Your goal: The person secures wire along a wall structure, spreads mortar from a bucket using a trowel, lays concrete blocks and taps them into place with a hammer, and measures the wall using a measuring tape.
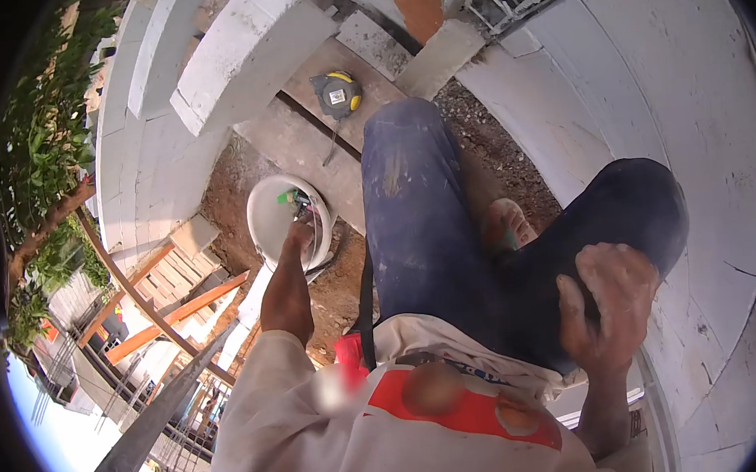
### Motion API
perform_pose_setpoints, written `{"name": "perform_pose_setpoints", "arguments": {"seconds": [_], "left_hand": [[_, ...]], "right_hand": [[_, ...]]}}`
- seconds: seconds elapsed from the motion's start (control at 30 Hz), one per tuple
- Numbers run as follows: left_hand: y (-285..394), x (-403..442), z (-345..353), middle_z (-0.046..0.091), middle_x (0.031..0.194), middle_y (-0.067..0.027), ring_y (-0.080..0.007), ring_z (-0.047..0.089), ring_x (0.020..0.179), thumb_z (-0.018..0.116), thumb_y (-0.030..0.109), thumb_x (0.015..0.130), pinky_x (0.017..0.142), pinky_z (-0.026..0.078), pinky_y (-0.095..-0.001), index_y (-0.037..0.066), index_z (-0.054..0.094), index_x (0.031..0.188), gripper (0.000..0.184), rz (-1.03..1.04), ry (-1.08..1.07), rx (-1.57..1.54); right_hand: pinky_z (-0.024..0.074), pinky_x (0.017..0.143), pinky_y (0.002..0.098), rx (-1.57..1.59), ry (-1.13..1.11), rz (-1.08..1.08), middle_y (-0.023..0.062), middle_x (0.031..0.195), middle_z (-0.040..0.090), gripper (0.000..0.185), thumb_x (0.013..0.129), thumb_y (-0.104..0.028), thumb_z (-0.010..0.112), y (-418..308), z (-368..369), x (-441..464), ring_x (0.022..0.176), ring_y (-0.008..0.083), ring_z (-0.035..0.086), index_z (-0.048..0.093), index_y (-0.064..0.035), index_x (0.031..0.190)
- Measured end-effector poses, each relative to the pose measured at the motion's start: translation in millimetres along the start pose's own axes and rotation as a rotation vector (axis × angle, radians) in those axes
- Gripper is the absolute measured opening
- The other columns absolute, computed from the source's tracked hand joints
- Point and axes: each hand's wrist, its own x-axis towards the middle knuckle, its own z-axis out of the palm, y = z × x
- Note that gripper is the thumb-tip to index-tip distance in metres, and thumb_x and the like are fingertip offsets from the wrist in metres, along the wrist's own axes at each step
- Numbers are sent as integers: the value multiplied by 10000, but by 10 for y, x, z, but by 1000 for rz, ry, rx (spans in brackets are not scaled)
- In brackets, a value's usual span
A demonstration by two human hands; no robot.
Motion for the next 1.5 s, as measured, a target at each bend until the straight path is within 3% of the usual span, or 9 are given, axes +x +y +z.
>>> {"name": "perform_pose_setpoints", "arguments": {"seconds": [0.37, 0.43, 0.57, 0.7, 0.9, 1.0, 1.13, 1.27, 1.5], "left_hand": [[685, -634, 19, 737, 908, -81, -217, 669, 817, 685, 189, 916, 768, 520, -372, 29, 784, 1089, 256, 22, 72, -366], [847, -787, -148, 745, 915, -114, -233, 654, 679, 700, 231, 919, 577, 511, -393, 6, 771, 1187, 357, -131, 211, 45], [585, -961, -357, 759, 991, -202, -268, 716, 902, 829, 50, 842, 839, 555, -367, -116, 717, 1152, 369, 84, 551, -466], [664, -1228, -687, 705, 936, -148, -229, 657, 800, 700, -55, 855, 715, 544, -364, -94, 698, 1022, 171, 263, 718, -593], [1592, -1962, -901, 659, 997, -80, -170, 643, 850, 655, -19, 925, 724, 541, -328, 25, 599, 1106, 194, 538, 788, -1100], [2633, -2668, -915, 653, 1062, -58, -171, 696, 913, 635, 21, 1009, 765, 596, -320, 72, 580, 1138, 150, 749, 422, -1156], [4024, -3356, -982, 640, 1091, -54, -212, 724, 998, 663, 152, 1051, 780, 637, -341, 79, 580, 1159, 155, 1138, 257, -1061], [4963, -4261, -1367, 666, 1051, -76, -198, 740, 943, 636, 174, 1073, 713, 599, -300, 48, 579, 1160, 162, 1551, 470, -1038], [5594, -4727, -2123, 687, 932, -42, -85, 650, 730, 622, 128, 1078, 610, 451, -224, -1, 665, 1167, 162, 1585, 800, -937]], "right_hand": [[499, 855, 442, -66, 13, -33, 56, 1035, 728, 372, 682, -172, 880, 25, 28, 142, 950, 279, 686, 755, -79, 1020], [515, 852, 450, -44, -21, -31, 70, 1067, 718, 405, 726, -175, 880, 39, -25, 183, 969, 277, 688, 747, -82, 1097], [541, 862, 438, 157, 155, -98, 100, 1086, 704, 419, 789, -147, 875, 163, 24, 233, 989, 283, 689, 723, -65, 1171], [553, 860, 423, 312, 219, -122, 115, 1067, 707, 404, 809, -131, 876, 163, -20, 315, 973, 302, 691, 718, -41, 1170], [567, 782, 398, 454, 325, -188, 131, 1011, 713, 382, 803, -72, 879, -34, -178, 530, 897, 311, 698, 726, -24, 1151], [573, 751, 356, 517, 412, -207, 160, 963, 727, 379, 801, -18, 866, -203, -271, 885, 864, 255, 717, 723, 10, 1151], [570, 851, 302, 1147, 384, -22, 100, 1043, 721, 310, 976, -151, 765, -571, -290, 1951, 917, 191, 719, 685, 26, 1218], [583, 905, 371, 1774, 141, 117, 146, 1160, 689, 497, 1044, -368, 685, -1042, -493, 3298, 1061, 229, 697, 584, 6, 1355], [553, 985, 510, 2352, -70, 198, 164, 1194, 687, 405, 1025, -357, 710, -1523, -614, 4184, 1056, 273, 691, 573, -36, 1231]]}}
